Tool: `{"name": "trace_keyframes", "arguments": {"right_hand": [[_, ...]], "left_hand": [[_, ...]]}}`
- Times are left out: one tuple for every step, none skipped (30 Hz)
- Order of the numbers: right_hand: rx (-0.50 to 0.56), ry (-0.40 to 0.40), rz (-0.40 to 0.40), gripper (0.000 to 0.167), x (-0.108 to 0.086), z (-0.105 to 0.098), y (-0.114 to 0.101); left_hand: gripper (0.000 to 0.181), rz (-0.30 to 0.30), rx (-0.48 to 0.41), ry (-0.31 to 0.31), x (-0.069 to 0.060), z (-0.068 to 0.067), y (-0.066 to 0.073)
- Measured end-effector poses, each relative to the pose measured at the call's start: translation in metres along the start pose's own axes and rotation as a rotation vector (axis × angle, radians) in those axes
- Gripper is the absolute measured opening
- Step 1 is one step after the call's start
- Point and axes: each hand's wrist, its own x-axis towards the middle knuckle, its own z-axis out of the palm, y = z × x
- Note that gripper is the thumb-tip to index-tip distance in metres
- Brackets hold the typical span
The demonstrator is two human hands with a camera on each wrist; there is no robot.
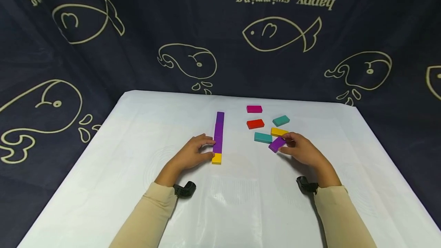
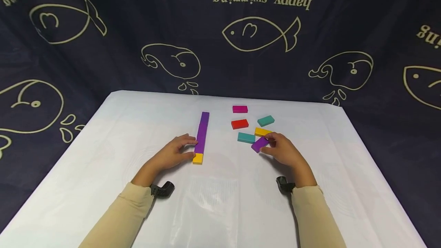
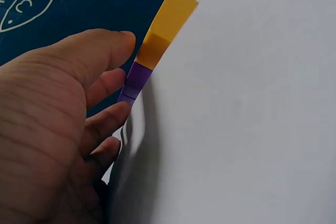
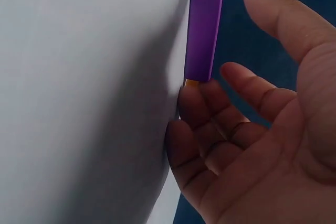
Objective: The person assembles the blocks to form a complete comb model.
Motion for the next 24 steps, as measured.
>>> {"name": "trace_keyframes", "arguments": {"right_hand": [[-0.009,-0.001,-0.001,0.056,0.0008,0.0010,0.0003],[-0.018,0.001,-0.001,0.056,0.0016,0.0019,0.0004],[-0.026,0.001,-0.002,0.056,0.0022,0.0026,0.0006],[-0.034,0.003,-0.003,0.057,0.0028,0.0032,0.0010],[-0.043,0.004,-0.004,0.057,0.0031,0.0037,0.0012],[-0.050,0.005,-0.002,0.058,0.0034,0.0042,0.0012],[-0.057,0.005,0.002,0.058,0.0036,0.0048,0.0012],[-0.061,0.004,0.006,0.058,0.0038,0.0054,0.0012],[-0.064,0.003,0.012,0.057,0.0039,0.0061,0.0013],[-0.064,0.003,0.015,0.057,0.0038,0.0063,0.0011],[-0.064,0.002,0.015,0.057,0.0037,0.0067,0.0009],[-0.064,0.003,0.011,0.056,0.0037,0.0070,0.0007],[-0.064,0.006,0.011,0.055,0.0039,0.0074,0.0007],[-0.064,0.008,0.008,0.055,0.0041,0.0078,0.0007],[-0.065,0.010,0.005,0.054,0.0044,0.0081,0.0006],[-0.066,0.011,0.004,0.055,0.0045,0.0081,0.0004],[-0.068,0.011,0.007,0.055,0.0048,0.0083,0.0005],[-0.069,0.012,0.014,0.055,0.0050,0.0083,0.0004],[-0.068,0.010,0.024,0.056,0.0051,0.0084,0.0001],[-0.069,0.008,0.028,0.057,0.0054,0.0083,0.0000],[-0.069,0.006,0.033,0.057,0.0056,0.0083,-0.0001],[-0.069,0.005,0.036,0.058,0.0060,0.0084,-0.0001],[-0.068,0.005,0.036,0.058,0.0065,0.0085,0.0001],[-0.067,0.008,0.036,0.058,0.0071,0.0087,0.0002]], "left_hand": [[0.043,-0.002,0.005,0.003,-0.0010,0.0004,-0.0004],[0.043,0.001,0.014,0.007,-0.0018,0.0008,-0.0007],[0.043,0.000,0.016,0.009,-0.0023,0.0011,-0.0010],[0.043,0.004,0.021,0.012,-0.0026,0.0014,-0.0012],[0.044,0.008,0.026,0.014,-0.0028,0.0016,-0.0011],[0.044,0.014,0.030,0.016,-0.0029,0.0017,-0.0011],[0.044,0.020,0.036,0.018,-0.0029,0.0018,-0.0011],[0.044,0.025,0.042,0.019,-0.0031,0.0019,-0.0011],[0.044,0.027,0.045,0.018,-0.0031,0.0019,-0.0012],[0.044,0.029,0.049,0.017,-0.0026,0.0018,-0.0009],[0.044,0.032,0.051,0.017,-0.0023,0.0016,-0.0007],[0.044,0.031,0.053,0.015,-0.0020,0.0015,-0.0006],[0.044,0.029,0.054,0.015,-0.0019,0.0014,-0.0004],[0.044,0.030,0.057,0.015,-0.0020,0.0014,-0.0003],[0.043,0.031,0.059,0.017,-0.0020,0.0013,-0.0003],[0.043,0.031,0.061,0.019,-0.0021,0.0013,-0.0002],[0.044,0.033,0.061,0.020,-0.0021,0.0013,0.0000],[0.044,0.034,0.060,0.022,-0.0021,0.0014,0.0000],[0.044,0.038,0.060,0.024,-0.0021,0.0015,0.0000],[0.043,0.042,0.059,0.026,-0.0022,0.0017,0.0000],[0.043,0.043,0.056,0.029,-0.0022,0.0019,-0.0001],[0.043,0.045,0.052,0.031,-0.0022,0.0021,-0.0001],[0.043,0.046,0.048,0.033,-0.0022,0.0024,-0.0002],[0.042,0.047,0.045,0.036,-0.0022,0.0026,-0.0005]]}}
